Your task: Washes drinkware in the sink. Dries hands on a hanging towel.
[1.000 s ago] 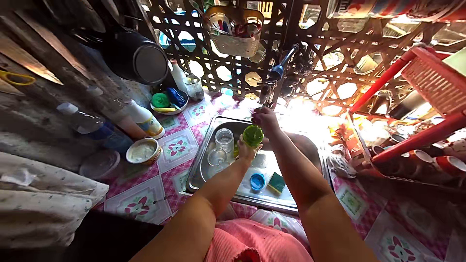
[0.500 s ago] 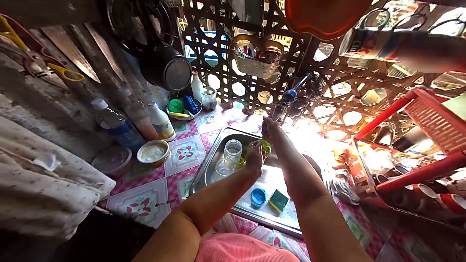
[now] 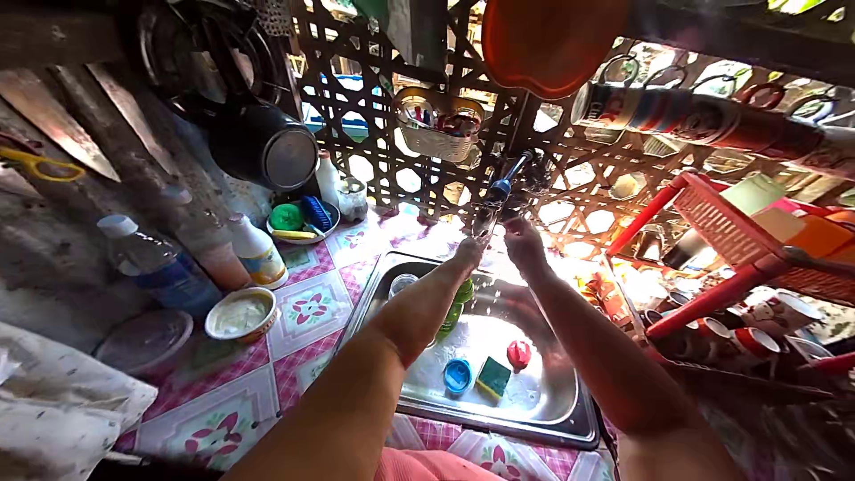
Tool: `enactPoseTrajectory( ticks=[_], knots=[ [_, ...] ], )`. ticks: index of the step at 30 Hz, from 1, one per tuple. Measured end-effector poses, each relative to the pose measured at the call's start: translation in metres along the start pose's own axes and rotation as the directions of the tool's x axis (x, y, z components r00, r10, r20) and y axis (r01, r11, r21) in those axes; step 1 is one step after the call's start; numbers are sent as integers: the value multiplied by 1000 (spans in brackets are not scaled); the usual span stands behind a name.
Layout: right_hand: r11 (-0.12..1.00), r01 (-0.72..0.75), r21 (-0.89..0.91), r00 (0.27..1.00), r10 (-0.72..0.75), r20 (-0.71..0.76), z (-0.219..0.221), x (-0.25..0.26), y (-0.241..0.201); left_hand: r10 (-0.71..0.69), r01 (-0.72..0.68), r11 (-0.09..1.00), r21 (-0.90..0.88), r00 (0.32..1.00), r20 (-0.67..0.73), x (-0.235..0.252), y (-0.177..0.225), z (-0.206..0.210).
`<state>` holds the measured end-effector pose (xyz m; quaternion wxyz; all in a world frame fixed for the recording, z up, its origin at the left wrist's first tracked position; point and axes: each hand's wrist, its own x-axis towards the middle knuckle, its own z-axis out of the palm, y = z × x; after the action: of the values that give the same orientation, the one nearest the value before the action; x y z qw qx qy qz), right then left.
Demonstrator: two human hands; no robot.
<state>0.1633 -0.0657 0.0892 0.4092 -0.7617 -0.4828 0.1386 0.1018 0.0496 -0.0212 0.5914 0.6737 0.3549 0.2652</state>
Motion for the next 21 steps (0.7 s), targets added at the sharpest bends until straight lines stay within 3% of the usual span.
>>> enactPoseTrajectory(
  ticks=[2,4,6,8,11,12,14,16,18,19,20,21],
  knots=[
    [954,219,-202,970,-236,-65,-7,1,-15,163,-203,907,370,977,136,-10,8,-1],
    [873,314,-373,947,-317,55,-8,8,-31,161,-318,709,630,942,294,-35,27,-4],
    [729,381,-569,923,-332,192,-2,18,-47,131,-378,586,717,917,376,-54,36,-5],
    [572,405,-714,906,-354,231,8,26,-55,83,-421,493,762,894,440,-69,37,-5],
    [552,347,-758,936,-250,246,15,6,-80,-40,-422,397,815,879,475,-99,46,-22],
    [580,290,-761,955,-129,266,13,-14,-101,-84,-403,359,842,884,459,-115,53,-33],
    [614,208,-761,978,-112,177,24,-25,-105,-98,-390,301,871,895,435,-149,66,-63],
    [591,155,-791,988,-115,107,42,-5,-106,-70,-352,275,895,921,384,-183,74,-100],
    [535,245,-808,962,-236,135,56,4,-111,63,-255,326,910,967,248,-220,72,-140],
    [501,359,-788,920,-334,207,63,7,-111,167,-192,347,918,976,141,-240,69,-160],
    [454,460,-763,880,-346,324,70,4,-116,280,-110,363,925,960,5,-261,67,-179],
    [421,534,-733,845,-270,461,78,-4,-124,427,-18,388,921,890,-162,-282,62,-199]
  ],
)
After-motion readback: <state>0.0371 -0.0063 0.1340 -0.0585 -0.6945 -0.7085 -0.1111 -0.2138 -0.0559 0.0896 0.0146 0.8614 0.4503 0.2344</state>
